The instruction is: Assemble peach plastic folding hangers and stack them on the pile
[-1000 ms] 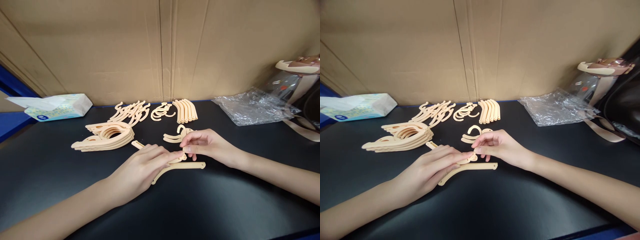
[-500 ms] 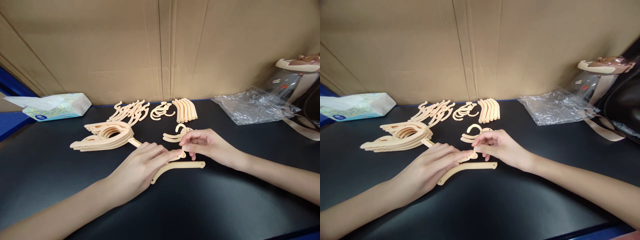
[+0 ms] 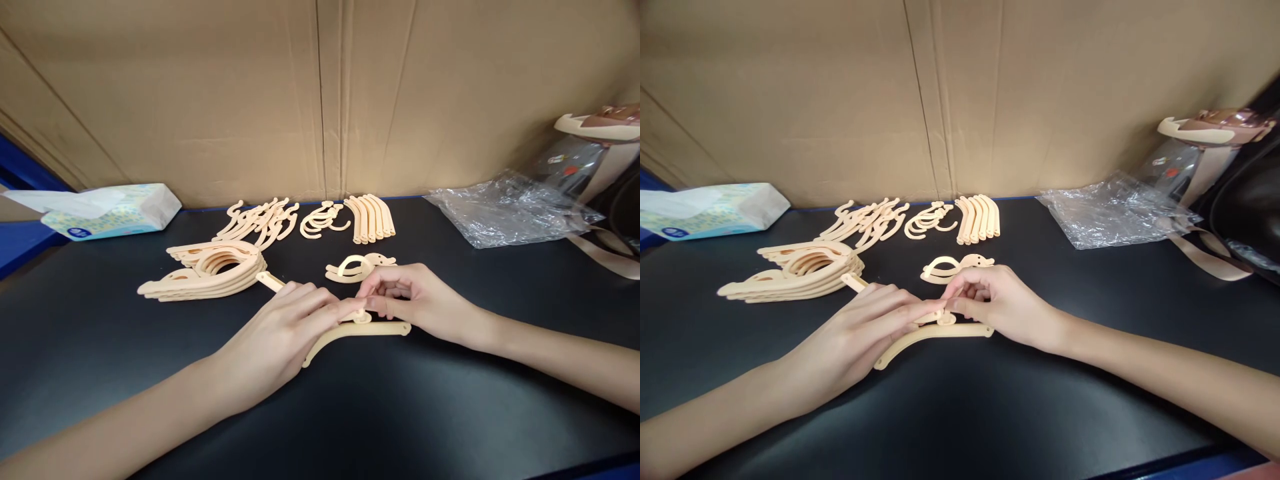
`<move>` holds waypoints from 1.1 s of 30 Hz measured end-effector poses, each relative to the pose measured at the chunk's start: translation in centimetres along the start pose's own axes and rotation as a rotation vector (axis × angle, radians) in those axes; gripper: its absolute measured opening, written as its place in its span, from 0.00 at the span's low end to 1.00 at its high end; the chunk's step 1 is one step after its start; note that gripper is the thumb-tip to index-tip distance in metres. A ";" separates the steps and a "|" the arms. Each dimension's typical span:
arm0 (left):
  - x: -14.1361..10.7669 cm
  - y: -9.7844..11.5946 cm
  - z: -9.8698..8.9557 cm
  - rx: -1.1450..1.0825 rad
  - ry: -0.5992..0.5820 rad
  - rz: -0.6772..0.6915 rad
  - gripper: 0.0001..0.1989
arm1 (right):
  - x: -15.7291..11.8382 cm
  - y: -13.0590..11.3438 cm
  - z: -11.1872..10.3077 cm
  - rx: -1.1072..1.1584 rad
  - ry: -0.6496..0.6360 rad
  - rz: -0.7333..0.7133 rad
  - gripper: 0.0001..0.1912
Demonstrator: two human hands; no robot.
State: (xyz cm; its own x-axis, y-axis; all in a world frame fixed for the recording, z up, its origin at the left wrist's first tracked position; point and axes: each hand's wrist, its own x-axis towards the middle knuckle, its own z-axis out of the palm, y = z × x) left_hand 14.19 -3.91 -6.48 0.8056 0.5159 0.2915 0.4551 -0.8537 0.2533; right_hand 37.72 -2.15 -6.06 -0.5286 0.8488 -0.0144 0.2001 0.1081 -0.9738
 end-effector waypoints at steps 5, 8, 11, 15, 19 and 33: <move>0.0 0.1 0.2 -0.029 0.024 0.025 0.21 | 0.2 0.2 -0.3 0.090 -0.059 -0.027 0.06; -0.1 0.0 0.0 -0.025 0.091 -0.043 0.18 | 0.4 0.4 -0.6 0.126 -0.087 -0.035 0.05; 0.0 -0.1 -0.2 -0.016 0.093 -0.067 0.16 | 0.5 0.6 -0.7 0.170 -0.069 -0.047 0.05; 0.0 -0.1 -0.1 -0.013 0.078 -0.046 0.18 | 0.6 0.7 -0.7 0.231 -0.009 -0.079 0.04; 0.1 -0.1 0.1 -0.021 0.077 -0.029 0.18 | 0.6 0.7 -0.7 0.203 -0.007 -0.064 0.05; -0.1 -0.2 -0.1 -0.019 -0.006 -0.005 0.22 | 0.6 0.7 -0.8 0.159 -0.025 -0.087 0.05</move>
State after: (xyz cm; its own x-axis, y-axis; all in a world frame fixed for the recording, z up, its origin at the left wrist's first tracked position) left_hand 14.05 -3.79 -6.47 0.8057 0.5195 0.2846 0.4518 -0.8496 0.2719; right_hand 38.17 -1.16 -6.53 -0.5591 0.8263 0.0675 0.0206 0.0952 -0.9952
